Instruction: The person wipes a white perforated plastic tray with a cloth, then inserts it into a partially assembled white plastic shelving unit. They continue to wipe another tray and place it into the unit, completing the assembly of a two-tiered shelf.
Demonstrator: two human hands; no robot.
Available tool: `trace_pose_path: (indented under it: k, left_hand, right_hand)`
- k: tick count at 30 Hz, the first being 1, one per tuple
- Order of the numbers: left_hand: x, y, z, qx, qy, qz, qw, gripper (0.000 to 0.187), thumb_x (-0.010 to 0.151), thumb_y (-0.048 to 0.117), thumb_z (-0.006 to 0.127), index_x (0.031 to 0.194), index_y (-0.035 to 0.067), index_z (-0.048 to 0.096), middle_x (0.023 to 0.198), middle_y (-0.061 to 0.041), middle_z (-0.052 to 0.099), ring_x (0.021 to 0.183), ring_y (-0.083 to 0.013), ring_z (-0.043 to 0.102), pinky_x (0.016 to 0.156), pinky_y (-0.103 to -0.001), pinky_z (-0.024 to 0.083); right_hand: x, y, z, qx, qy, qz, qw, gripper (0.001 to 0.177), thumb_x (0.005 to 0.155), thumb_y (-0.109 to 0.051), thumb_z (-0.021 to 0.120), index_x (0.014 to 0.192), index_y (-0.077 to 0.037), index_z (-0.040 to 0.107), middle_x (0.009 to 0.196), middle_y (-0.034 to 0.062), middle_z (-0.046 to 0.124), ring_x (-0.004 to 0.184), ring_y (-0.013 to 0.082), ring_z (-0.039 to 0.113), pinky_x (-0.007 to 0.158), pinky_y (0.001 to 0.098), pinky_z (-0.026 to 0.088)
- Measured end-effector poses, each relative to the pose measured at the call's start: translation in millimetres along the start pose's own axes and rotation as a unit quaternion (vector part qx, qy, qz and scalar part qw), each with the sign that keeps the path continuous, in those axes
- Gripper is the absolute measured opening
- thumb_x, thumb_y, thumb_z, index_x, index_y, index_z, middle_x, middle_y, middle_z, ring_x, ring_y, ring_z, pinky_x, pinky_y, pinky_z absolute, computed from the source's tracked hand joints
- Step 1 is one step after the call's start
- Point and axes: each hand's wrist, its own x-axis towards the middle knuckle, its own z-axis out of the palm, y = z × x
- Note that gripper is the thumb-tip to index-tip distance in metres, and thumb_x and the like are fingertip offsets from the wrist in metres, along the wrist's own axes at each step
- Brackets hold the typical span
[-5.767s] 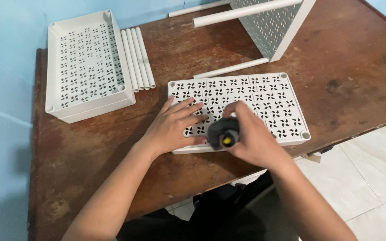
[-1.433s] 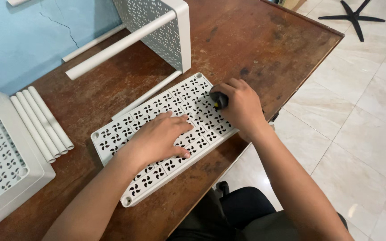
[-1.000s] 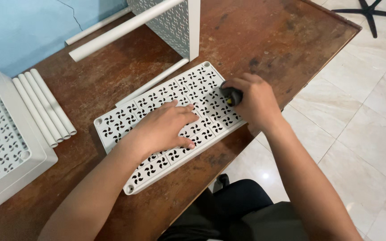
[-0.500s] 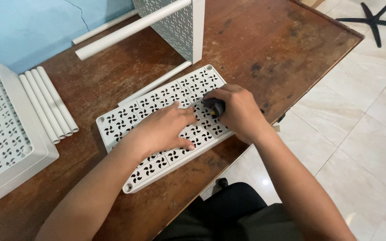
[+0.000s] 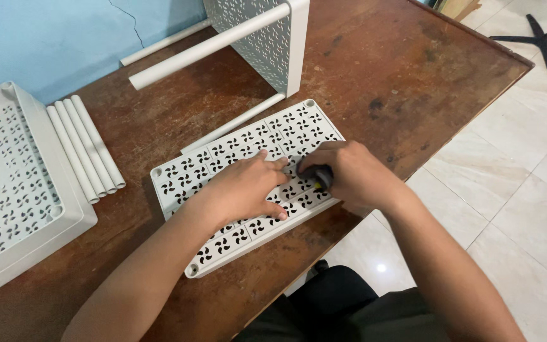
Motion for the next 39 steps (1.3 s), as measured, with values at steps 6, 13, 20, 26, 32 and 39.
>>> trace_pose_path:
  k: [6,13,20,26,32,39]
  left_hand:
    - [-3,-1,-2,0.019,-0.008,0.025,0.999,0.071,0.075,0.053,0.079,0.128,0.007,0.067,0.149,-0.012,0.050,0.143,-0.0374,0.040,0.113,-0.047,0.043]
    - [-2,0,-2,0.027,-0.025,0.007,0.999,0.071,0.076,0.054,0.078,0.131,0.010,0.066,0.151,-0.009,0.048,0.145,-0.0364,0.039,0.113,-0.047,0.044]
    - [1,-2,3,0.023,-0.030,0.001,0.999,0.082,0.076,0.053,0.077,0.146,0.016,0.055,0.161,-0.001,0.034,0.149,-0.0381,0.026,0.114,-0.052,0.038]
    - [-2,-3,4,0.020,-0.008,0.011,1.000,0.078,0.077,0.053,0.076,0.141,0.014,0.056,0.160,-0.003,0.036,0.150,-0.0359,0.026,0.116,-0.050,0.039]
    - [-1,-1,0,0.047,-0.043,-0.015,0.998,0.084,0.075,0.058,0.072,0.148,0.021,0.053,0.166,0.002,0.032,0.150,-0.0313,0.022,0.117,-0.060,0.028]
    - [-4,0,-3,0.073,-0.080,-0.027,0.994,0.071,0.083,0.061,0.069,0.136,0.015,0.063,0.151,-0.003,0.051,0.156,-0.0302,0.025,0.122,-0.057,0.032]
  right_hand:
    - [2,6,1,-0.074,-0.006,0.000,0.997,0.043,0.064,0.005,0.072,0.103,-0.011,0.078,0.095,0.0113,0.074,0.085,0.0360,0.072,0.077,0.0444,0.058]
    - [5,-4,9,-0.055,0.016,-0.045,0.997,0.048,0.061,0.004,0.071,0.107,-0.010,0.077,0.100,0.0136,0.073,0.090,0.0368,0.071,0.078,0.0449,0.058]
    - [-21,6,0,-0.148,0.037,0.065,0.986,0.040,0.070,0.000,0.078,0.109,-0.011,0.076,0.098,0.0141,0.073,0.088,0.0346,0.072,0.081,0.0450,0.058]
    - [-19,21,-11,-0.093,0.069,0.051,0.992,0.044,0.064,0.002,0.075,0.106,-0.011,0.077,0.100,0.0138,0.073,0.083,0.0360,0.072,0.075,0.0437,0.058]
    - [-3,27,4,-0.170,0.124,0.093,0.973,0.035,0.071,-0.003,0.079,0.105,-0.010,0.076,0.093,0.0159,0.071,0.087,0.0370,0.071,0.076,0.0458,0.058]
    - [17,3,48,-0.057,0.146,-0.025,0.987,0.041,0.065,-0.006,0.081,0.105,-0.008,0.074,0.089,0.0160,0.069,0.085,0.0367,0.070,0.076,0.0457,0.058]
